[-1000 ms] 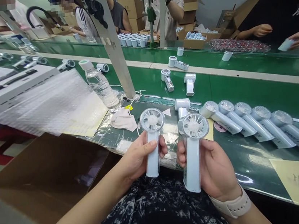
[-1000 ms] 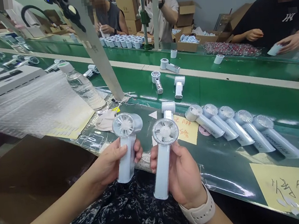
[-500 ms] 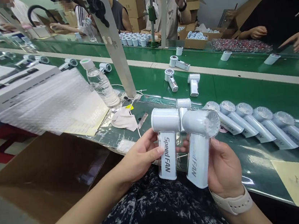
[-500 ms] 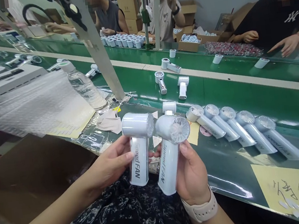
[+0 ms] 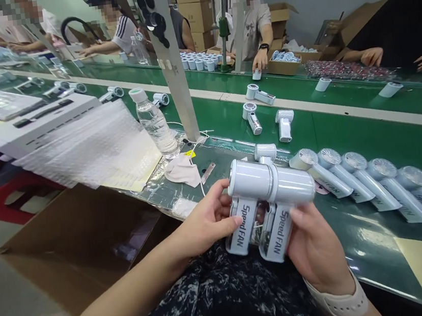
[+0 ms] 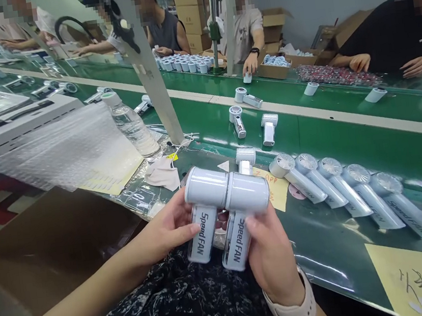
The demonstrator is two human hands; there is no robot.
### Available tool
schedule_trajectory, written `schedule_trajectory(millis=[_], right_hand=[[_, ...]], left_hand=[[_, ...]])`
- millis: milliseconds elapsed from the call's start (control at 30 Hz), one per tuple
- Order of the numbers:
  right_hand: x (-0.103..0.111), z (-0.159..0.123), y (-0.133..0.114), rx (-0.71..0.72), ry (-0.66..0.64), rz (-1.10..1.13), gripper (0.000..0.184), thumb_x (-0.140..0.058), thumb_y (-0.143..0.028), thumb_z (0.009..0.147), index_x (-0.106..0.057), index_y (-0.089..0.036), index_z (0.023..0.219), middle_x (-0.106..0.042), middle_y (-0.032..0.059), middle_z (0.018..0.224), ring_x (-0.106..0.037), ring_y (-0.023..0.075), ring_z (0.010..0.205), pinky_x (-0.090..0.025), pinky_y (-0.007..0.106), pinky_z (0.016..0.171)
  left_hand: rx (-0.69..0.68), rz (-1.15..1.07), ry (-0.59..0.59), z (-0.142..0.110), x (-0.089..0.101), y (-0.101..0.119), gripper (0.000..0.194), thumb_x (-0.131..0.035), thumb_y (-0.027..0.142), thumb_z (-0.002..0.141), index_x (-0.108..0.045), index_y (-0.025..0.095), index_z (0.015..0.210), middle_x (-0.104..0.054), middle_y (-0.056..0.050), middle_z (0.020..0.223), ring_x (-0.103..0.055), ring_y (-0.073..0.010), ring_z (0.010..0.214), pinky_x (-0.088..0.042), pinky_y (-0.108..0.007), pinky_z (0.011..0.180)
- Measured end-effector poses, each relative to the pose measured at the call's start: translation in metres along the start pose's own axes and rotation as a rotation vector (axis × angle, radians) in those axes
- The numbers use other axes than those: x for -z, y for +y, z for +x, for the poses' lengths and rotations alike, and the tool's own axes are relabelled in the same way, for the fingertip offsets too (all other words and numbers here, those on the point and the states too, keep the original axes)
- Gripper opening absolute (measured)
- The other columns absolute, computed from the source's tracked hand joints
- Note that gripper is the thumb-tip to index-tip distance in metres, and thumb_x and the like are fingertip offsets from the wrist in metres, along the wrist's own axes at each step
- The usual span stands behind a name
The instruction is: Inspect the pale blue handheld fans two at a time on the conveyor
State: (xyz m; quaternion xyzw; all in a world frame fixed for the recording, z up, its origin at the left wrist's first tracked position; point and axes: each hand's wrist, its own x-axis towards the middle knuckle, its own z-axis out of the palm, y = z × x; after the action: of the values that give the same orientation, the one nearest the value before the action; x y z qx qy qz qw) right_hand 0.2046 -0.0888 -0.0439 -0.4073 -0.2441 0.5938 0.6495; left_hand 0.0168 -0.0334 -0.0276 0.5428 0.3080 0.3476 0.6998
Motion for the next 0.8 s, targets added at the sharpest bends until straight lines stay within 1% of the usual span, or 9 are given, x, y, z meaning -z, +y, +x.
schedule_trajectory(millis=[100, 200, 267, 333, 467, 567, 667, 733, 800], right_hand=[[0.007, -0.004, -0.001, 0.229, -0.111, -0.314, 0.055, -0.086, -0.019, 0.069, -0.064, -0.029, 0.118, -0.072, 0.0065, 0.118, -0.066, 0.0290, 0.109, -0.055, 0.041, 0.090], [0.007, -0.005, -0.005, 0.416, -0.357, -0.522, 0.052, -0.082, -0.020, 0.076, -0.060, -0.028, 0.122, -0.067, 0.0087, 0.124, -0.063, 0.0297, 0.117, -0.052, 0.042, 0.097], [0.005, -0.003, -0.008, 0.523, -0.470, -0.575, 0.045, -0.076, -0.026, 0.083, -0.057, -0.029, 0.124, -0.065, 0.0083, 0.126, -0.059, 0.0280, 0.122, -0.046, 0.044, 0.106], [0.003, -0.001, -0.010, 0.618, -0.524, -0.605, 0.039, -0.069, -0.033, 0.090, -0.055, -0.029, 0.126, -0.064, 0.0075, 0.126, -0.057, 0.0262, 0.126, -0.040, 0.045, 0.113], [0.004, 0.001, -0.010, 0.700, -0.573, -0.643, 0.037, -0.065, -0.036, 0.093, -0.054, -0.028, 0.128, -0.064, 0.0074, 0.127, -0.054, 0.0253, 0.130, -0.036, 0.045, 0.116], [0.009, 0.001, -0.005, 0.646, -0.527, -0.641, 0.044, -0.071, -0.029, 0.088, -0.054, -0.029, 0.129, -0.064, 0.0067, 0.128, -0.058, 0.0244, 0.126, -0.043, 0.041, 0.111], [0.014, 0.001, 0.001, 0.527, -0.383, -0.656, 0.054, -0.077, -0.022, 0.080, -0.054, -0.029, 0.128, -0.067, 0.0064, 0.124, -0.064, 0.0253, 0.116, -0.053, 0.038, 0.097], [0.016, 0.001, 0.004, 0.454, -0.267, -0.688, 0.057, -0.080, -0.024, 0.075, -0.055, -0.028, 0.126, -0.070, 0.0074, 0.118, -0.068, 0.0272, 0.106, -0.056, 0.038, 0.088], [0.015, 0.001, 0.006, 0.391, -0.168, -0.730, 0.056, -0.083, -0.028, 0.072, -0.057, -0.024, 0.123, -0.072, 0.0088, 0.111, -0.070, 0.0293, 0.099, -0.057, 0.040, 0.083]], left_hand=[[-0.155, 0.349, -0.006, 0.002, 0.007, 0.008, 0.038, -0.074, 0.023, 0.076, -0.066, 0.018, 0.113, -0.074, -0.009, 0.101, -0.070, -0.0269, 0.094, -0.055, -0.038, 0.084], [-0.460, 0.594, -0.096, 0.008, 0.017, 0.010, 0.026, -0.075, 0.027, 0.080, -0.073, 0.019, 0.104, -0.077, -0.009, 0.104, -0.070, -0.0285, 0.104, -0.047, -0.046, 0.105], [-0.660, 0.722, -0.101, 0.011, 0.023, 0.008, 0.021, -0.067, 0.026, 0.089, -0.073, 0.022, 0.109, -0.077, -0.007, 0.108, -0.069, -0.0252, 0.112, -0.035, -0.048, 0.117], [-0.791, 0.823, -0.091, 0.012, 0.026, 0.005, 0.022, -0.060, 0.023, 0.095, -0.072, 0.024, 0.112, -0.077, -0.007, 0.110, -0.067, -0.0225, 0.116, -0.031, -0.048, 0.120], [-0.915, 0.904, -0.095, 0.012, 0.028, 0.003, 0.024, -0.055, 0.023, 0.097, -0.071, 0.024, 0.114, -0.077, -0.008, 0.111, -0.066, -0.0223, 0.119, -0.032, -0.048, 0.120], [-0.823, 0.901, -0.103, 0.012, 0.026, 0.006, 0.024, -0.056, 0.022, 0.095, -0.071, 0.024, 0.114, -0.077, -0.008, 0.112, -0.067, -0.0232, 0.117, -0.031, -0.049, 0.120], [-0.539, 0.841, -0.103, 0.012, 0.019, 0.011, 0.024, -0.065, 0.022, 0.084, -0.072, 0.022, 0.107, -0.078, -0.007, 0.108, -0.070, -0.0256, 0.108, -0.036, -0.049, 0.116], [-0.305, 0.795, -0.067, 0.010, 0.014, 0.015, 0.025, -0.068, 0.020, 0.074, -0.072, 0.019, 0.099, -0.078, -0.007, 0.099, -0.072, -0.0261, 0.094, -0.050, -0.042, 0.099], [-0.124, 0.763, -0.020, 0.009, 0.009, 0.017, 0.021, -0.068, 0.018, 0.068, -0.070, 0.015, 0.089, -0.076, -0.006, 0.086, -0.071, -0.0240, 0.079, -0.054, -0.032, 0.073]])
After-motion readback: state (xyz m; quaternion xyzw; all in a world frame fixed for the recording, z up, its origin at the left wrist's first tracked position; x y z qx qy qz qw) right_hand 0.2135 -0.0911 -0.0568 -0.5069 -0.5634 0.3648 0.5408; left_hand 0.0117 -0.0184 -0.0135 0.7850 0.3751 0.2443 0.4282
